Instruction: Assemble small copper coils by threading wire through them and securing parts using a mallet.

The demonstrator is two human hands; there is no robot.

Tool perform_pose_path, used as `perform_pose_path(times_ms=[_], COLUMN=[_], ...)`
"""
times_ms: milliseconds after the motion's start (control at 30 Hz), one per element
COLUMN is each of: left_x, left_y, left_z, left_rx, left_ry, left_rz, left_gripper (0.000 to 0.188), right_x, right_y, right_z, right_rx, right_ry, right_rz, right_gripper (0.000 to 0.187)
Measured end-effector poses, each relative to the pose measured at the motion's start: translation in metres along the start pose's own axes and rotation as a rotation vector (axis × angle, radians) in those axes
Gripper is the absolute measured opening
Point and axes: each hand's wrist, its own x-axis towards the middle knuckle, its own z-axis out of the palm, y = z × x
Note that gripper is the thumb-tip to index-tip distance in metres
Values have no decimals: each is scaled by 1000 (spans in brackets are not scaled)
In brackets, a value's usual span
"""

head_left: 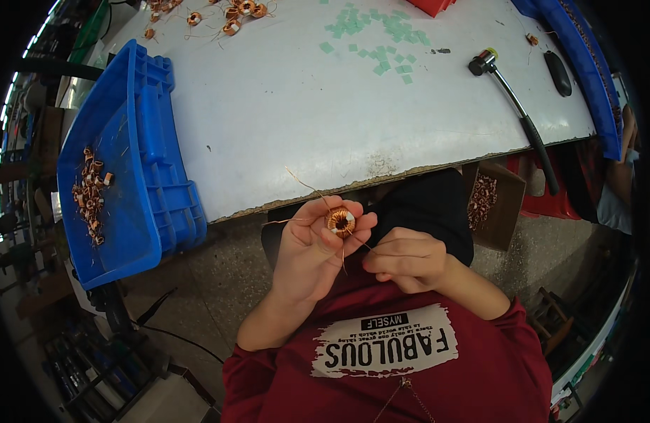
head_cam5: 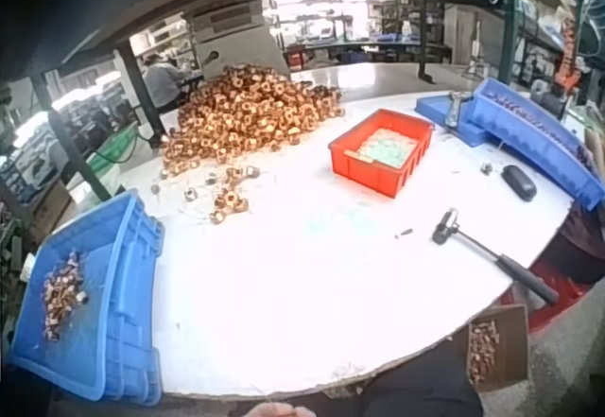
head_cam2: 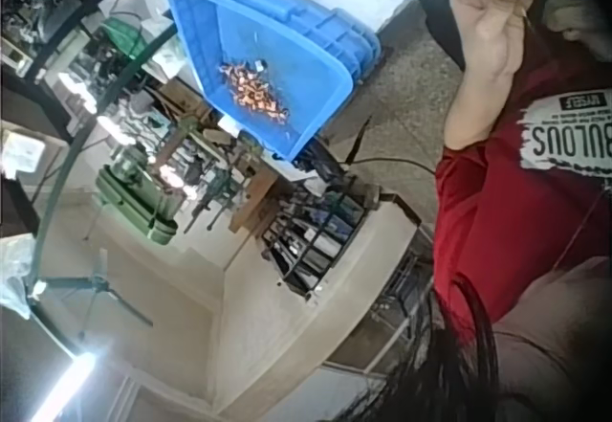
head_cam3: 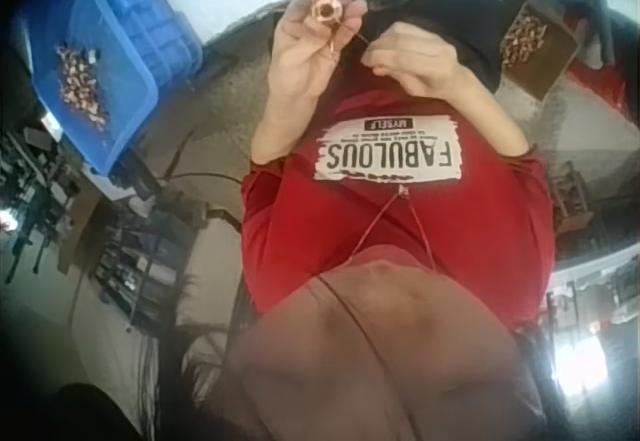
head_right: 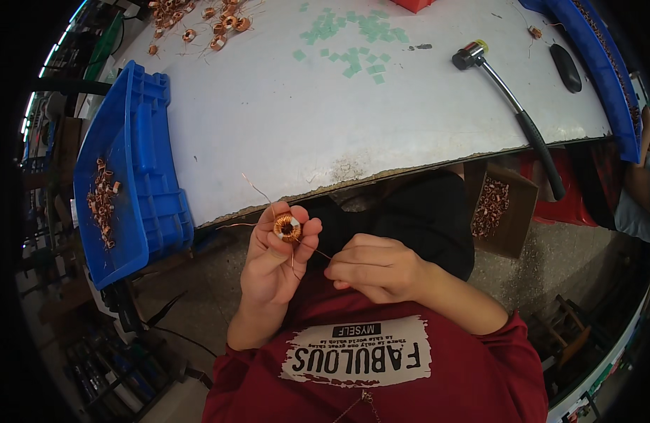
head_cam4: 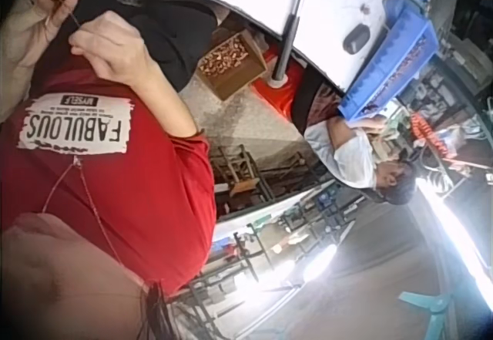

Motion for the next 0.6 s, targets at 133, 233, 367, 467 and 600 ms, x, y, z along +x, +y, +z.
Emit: perform_pose_path(times_ms=[133, 233, 367, 467, 600], left_x=[8, 9, 5, 0, -7], left_y=[27, 31, 23, 14, 5], left_z=[23, 26, 28, 42, 43], left_rx=[152, 284, 501, 508, 702], left_ry=[-38, -74, -159, -73, -34], left_rz=[29, 15, -146, -158, -191], left_gripper=[41, 41, 43, 49, 55], right_x=[-10, -14, 22, 55, 76], right_y=[5, -10, -21, -19, -2], right_z=[-7, -29, -38, -52, -55], right_rx=[-324, -309, 31, 402, 790], right_ry=[-120, -110, 152, 159, -242], right_rz=[-198, -189, 386, 798, 1036], right_gripper=[7, 11, 22, 25, 23])
